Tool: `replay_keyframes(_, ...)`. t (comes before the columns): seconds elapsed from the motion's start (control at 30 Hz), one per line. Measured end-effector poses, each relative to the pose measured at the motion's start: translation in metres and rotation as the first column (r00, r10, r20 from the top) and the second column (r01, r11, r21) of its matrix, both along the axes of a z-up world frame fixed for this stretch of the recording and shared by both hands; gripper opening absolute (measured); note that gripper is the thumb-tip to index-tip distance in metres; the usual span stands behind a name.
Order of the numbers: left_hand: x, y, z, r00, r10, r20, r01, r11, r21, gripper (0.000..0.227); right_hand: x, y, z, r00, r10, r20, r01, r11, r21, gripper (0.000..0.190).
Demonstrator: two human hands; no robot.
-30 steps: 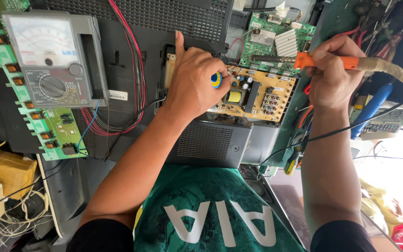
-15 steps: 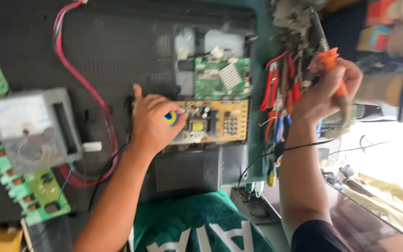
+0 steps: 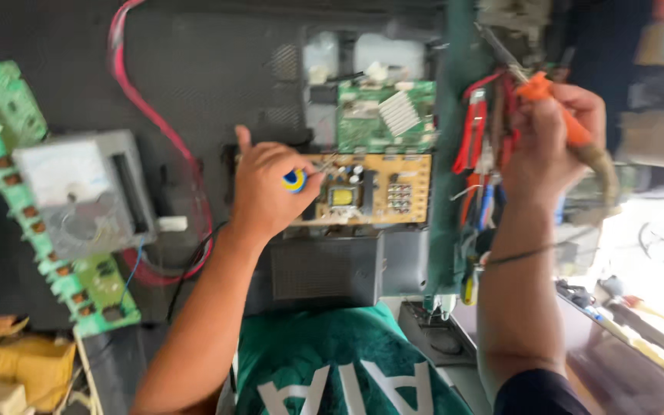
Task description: The person works on a disassembled television, handling a green circuit board and a power supply unit. They use a multimeter to test components on the power supply board and then use a soldering iron to work on the circuit board.
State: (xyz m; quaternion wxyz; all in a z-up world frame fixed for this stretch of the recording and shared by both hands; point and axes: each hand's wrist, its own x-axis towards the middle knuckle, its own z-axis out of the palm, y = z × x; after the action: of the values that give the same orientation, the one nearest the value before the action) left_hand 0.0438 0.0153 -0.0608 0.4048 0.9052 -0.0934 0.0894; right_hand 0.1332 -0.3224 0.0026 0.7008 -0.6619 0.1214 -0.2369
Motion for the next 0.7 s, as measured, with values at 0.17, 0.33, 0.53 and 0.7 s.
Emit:
replay_keyframes(0.17,0.0,-0.002,0.002,0.999,-0.003,-0.036,0.002,1.0,-0.024,0.019,-0.028,-0.002,-0.01,0.957,0.241,-0.163,-0.241,0.97,0.015,0.018)
replay_keyframes(0.33,-0.002,-0.004,0.002,0.997,-0.006,-0.08,0.001,0.998,-0.056,0.023,-0.034,0.01,-0.031,0.9,0.365,-0.24,-0.394,0.916,-0.082,0.018)
replay_keyframes(0.53,-0.002,-0.008,-0.003,0.999,0.012,-0.05,-0.015,0.998,-0.06,0.024,-0.035,0.029,-0.031,0.829,0.463,-0.315,-0.518,0.847,-0.119,0.016)
replay_keyframes(0.7,0.0,-0.011,-0.003,0.999,0.028,-0.03,-0.029,0.999,-0.043,0.022,-0.033,0.033,-0.03,0.795,0.493,-0.353,-0.589,0.766,-0.257,0.021)
